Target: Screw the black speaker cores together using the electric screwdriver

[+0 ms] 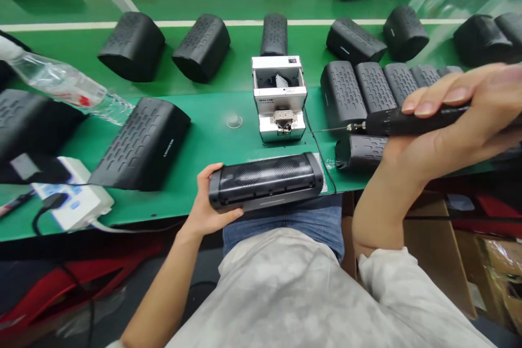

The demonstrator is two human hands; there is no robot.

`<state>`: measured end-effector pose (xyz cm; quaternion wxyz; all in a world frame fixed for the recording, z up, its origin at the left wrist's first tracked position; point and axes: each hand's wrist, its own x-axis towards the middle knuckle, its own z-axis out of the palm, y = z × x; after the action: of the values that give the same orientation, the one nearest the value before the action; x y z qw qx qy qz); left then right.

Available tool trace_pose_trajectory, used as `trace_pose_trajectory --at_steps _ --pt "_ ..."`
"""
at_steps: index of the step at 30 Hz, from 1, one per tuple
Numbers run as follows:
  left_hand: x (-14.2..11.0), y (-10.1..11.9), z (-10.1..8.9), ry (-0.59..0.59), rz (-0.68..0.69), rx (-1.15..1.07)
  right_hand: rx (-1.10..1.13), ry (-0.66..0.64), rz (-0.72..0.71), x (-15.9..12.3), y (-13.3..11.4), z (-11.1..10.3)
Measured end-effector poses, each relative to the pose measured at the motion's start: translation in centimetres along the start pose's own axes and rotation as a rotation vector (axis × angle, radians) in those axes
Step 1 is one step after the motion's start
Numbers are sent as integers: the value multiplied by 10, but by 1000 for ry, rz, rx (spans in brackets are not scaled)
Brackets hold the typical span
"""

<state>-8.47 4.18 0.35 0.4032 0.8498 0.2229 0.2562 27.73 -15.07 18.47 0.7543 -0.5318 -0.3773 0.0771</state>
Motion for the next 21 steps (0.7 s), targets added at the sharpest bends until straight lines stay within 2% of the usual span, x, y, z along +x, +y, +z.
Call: trace_pose_trajectory --at_steps 3,8,11,17,21 --pt "23 -1 17 -68 46 -21 -54 -60 -57 17 3 30" --pt "35 0 24 -146 103 -41 42 145 -410 49 21 90" --pt "34 7 21 -179 98 -61 19 111 -455 58 31 114" --pt "35 12 21 -204 43 -97 -125 49 -400 61 29 127" --pt "35 10 23 -210 53 -115 -30 41 -418 65 27 127"
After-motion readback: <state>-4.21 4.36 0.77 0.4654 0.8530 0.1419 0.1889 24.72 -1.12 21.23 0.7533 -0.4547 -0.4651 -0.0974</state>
